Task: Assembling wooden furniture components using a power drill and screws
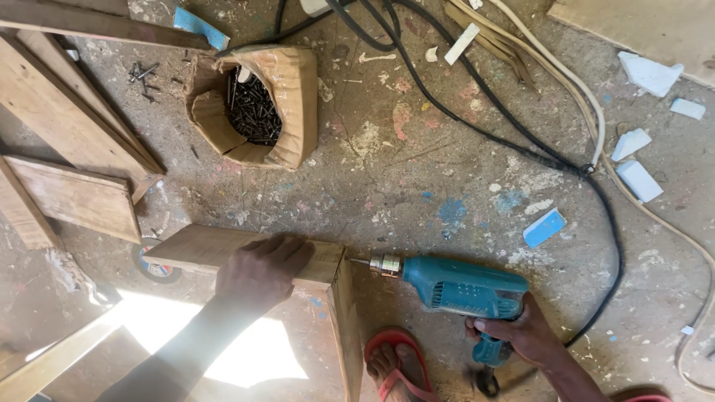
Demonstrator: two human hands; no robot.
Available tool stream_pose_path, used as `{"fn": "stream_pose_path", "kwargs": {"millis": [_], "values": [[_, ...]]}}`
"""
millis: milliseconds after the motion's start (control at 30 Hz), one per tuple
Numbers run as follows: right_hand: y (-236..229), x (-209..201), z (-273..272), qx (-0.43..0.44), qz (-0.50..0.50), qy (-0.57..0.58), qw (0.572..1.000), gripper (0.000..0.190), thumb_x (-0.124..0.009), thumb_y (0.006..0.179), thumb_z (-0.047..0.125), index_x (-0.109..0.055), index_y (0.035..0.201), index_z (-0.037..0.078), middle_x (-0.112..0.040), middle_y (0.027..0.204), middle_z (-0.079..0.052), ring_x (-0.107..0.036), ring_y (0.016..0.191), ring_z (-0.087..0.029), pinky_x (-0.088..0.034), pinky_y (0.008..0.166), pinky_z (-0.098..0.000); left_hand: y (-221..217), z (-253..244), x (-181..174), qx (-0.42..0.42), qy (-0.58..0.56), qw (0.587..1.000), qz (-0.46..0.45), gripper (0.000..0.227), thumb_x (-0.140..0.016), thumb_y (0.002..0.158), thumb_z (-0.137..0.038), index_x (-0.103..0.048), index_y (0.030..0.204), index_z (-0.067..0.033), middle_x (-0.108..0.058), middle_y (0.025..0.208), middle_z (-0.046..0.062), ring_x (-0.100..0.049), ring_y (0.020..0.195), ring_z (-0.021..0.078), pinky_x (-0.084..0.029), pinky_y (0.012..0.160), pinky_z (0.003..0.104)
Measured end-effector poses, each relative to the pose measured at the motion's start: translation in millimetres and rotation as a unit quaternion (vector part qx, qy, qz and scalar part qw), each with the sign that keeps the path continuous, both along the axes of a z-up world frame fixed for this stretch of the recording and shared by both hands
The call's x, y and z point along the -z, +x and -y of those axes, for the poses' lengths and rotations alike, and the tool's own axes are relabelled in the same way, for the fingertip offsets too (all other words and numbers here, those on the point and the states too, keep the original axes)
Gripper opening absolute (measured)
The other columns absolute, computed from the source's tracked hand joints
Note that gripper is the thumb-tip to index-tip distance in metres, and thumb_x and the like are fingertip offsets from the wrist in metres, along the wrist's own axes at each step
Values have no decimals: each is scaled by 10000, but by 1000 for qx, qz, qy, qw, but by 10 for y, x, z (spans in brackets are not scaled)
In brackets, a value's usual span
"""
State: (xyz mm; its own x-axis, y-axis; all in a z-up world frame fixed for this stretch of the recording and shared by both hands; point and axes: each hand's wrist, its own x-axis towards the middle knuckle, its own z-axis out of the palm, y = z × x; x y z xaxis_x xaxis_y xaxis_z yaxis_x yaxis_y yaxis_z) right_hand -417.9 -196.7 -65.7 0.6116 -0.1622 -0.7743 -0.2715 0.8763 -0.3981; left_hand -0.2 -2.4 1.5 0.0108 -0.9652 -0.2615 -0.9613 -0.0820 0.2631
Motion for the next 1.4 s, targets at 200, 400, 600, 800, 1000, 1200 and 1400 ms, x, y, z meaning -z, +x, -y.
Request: {"fn": "stream_pose_path", "kwargs": {"millis": [200,400,600,800,1000,1200,1400], "values": [[-65,-39,-38,12,-18,22,1000,390,-795,695,-140,-697,1069,-87,-776,797,-243,-735,598,-359,-615,525,-470,-32,-43,23,0,-8,1000,0,156,-716,898,-17,-733,1035,-89,-801,1116,71,-795,988,215,-662,672,229],[-93,80,6,-27,-33,-15,999,488,-799,684,-152,-700,1155,-68,-824,863,-247,-808,684,-369,-674,613,-467,-8,-34,26,1,3,1000,10,210,-702,882,-10,-741,1060,-113,-795,1148,38,-779,1025,197,-646,680,228],[-199,80,-79,-31,-85,-13,996,468,-799,659,-181,-696,1107,-92,-795,793,-240,-778,609,-363,-656,547,-461,-49,-18,-24,-24,-15,1000,-13,116,-700,891,-13,-721,983,-80,-791,1070,66,-783,973,200,-629,620,210],[-145,70,-27,-39,-82,-19,996,456,-819,659,-174,-689,1087,-88,-792,763,-245,-775,596,-366,-655,551,-468,-32,34,-28,-11,-8,1000,-1,183,-680,888,31,-723,1020,-88,-794,1125,56,-780,1028,200,-640,690,210],[-86,75,-18,-39,-60,-33,997,473,-828,663,-154,-699,1109,-67,-804,779,-227,-779,613,-341,-665,573,-455,-23,70,-35,-19,-14,1000,-2,179,-699,885,37,-740,1002,-92,-802,1133,44,-785,1046,201,-642,660,203],[-128,88,-22,-40,-86,-23,995,512,-841,650,-147,-685,1131,-68,-798,793,-238,-786,620,-367,-672,576,-481,-34,62,-15,-19,-18,1000,-9,141,-706,885,28,-729,984,-70,-802,1097,71,-791,997,208,-646,674,207],[-76,36,24,-40,-84,-12,996,478,-818,663,-153,-707,1122,-79,-809,801,-244,-797,636,-374,-667,590,-474,-52,70,-15,-18,-9,1000,-15,200,-673,866,37,-718,1020,-83,-788,1121,52,-769,1015,187,-625,673,209]]}}
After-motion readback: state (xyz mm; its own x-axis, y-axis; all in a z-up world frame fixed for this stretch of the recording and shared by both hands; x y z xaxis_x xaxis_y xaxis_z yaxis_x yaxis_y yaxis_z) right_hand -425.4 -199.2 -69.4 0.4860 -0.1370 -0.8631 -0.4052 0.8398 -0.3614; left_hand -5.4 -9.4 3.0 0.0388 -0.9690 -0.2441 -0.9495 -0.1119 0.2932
